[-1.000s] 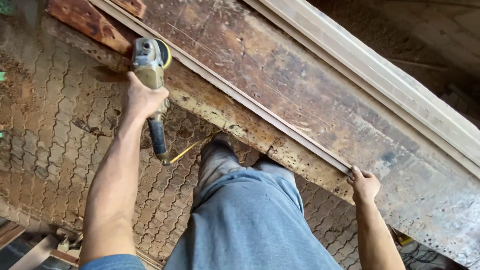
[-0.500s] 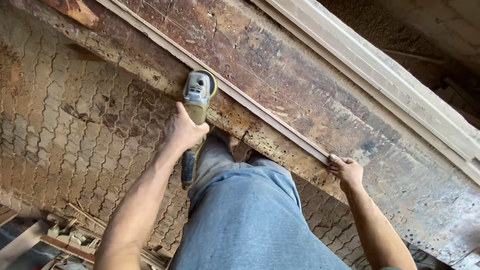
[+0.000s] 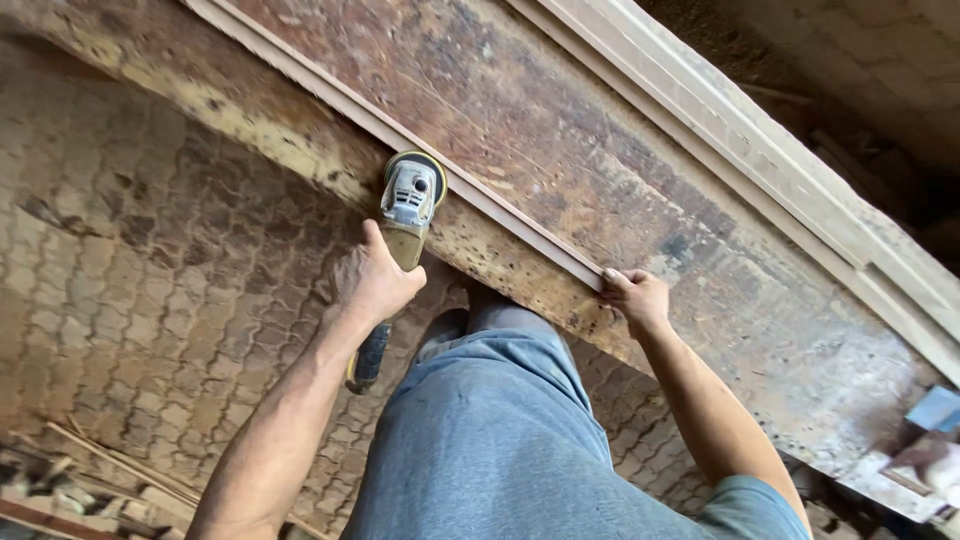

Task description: Sanding a long piece of wood using a handheld power sander on a workbench.

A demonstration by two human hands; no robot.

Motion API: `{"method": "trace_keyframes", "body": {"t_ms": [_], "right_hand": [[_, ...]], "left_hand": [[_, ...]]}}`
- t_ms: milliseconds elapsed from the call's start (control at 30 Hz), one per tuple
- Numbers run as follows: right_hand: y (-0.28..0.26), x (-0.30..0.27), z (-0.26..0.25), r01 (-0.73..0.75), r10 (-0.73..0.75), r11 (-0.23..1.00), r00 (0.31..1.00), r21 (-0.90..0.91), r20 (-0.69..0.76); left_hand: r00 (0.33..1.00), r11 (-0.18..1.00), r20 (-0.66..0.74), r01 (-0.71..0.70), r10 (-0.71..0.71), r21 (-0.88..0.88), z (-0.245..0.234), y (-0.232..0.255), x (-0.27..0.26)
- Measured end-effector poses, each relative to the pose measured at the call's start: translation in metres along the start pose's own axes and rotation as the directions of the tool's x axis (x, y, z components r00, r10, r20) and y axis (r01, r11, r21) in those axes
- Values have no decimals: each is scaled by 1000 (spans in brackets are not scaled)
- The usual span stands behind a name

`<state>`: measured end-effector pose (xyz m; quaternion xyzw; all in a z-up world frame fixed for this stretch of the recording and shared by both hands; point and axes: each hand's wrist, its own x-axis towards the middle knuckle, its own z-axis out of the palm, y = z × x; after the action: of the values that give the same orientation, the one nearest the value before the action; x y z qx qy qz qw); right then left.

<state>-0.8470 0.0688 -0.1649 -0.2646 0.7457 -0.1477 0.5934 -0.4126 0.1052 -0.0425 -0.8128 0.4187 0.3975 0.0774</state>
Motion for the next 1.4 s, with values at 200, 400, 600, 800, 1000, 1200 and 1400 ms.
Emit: {"method": "trace_keyframes", "body": {"t_ms": [200, 400, 600, 800, 1000, 1200, 1400], "right_hand": [[-5, 8, -9, 29, -28, 1000, 994, -6, 105], [-34, 7, -13, 39, 27, 942, 981, -335, 191], [-42, 24, -22, 147, 9, 802, 966, -579, 258], [-47, 29, -25, 151, 35, 799, 955, -582, 295], [-49, 32, -24, 149, 45, 784, 955, -602, 294], [-45, 22, -24, 212, -31, 791, 951, -574, 308], [-38, 20, -19, 218, -61, 804, 956, -554, 288]], "left_hand": [[992, 992, -27, -120, 120, 25, 60, 37, -39], [989, 989, 60, -140, 137, 47, 97, 77, -79], [965, 960, 74, -258, 251, 109, 129, 102, -105], [934, 937, 143, -340, 327, 79, 153, 116, -119], [906, 897, 131, -420, 403, 141, 170, 125, -127], [891, 887, 247, -428, 381, 176, 135, 109, -112], [988, 978, 86, -139, 127, 153, 41, 64, -73]]}}
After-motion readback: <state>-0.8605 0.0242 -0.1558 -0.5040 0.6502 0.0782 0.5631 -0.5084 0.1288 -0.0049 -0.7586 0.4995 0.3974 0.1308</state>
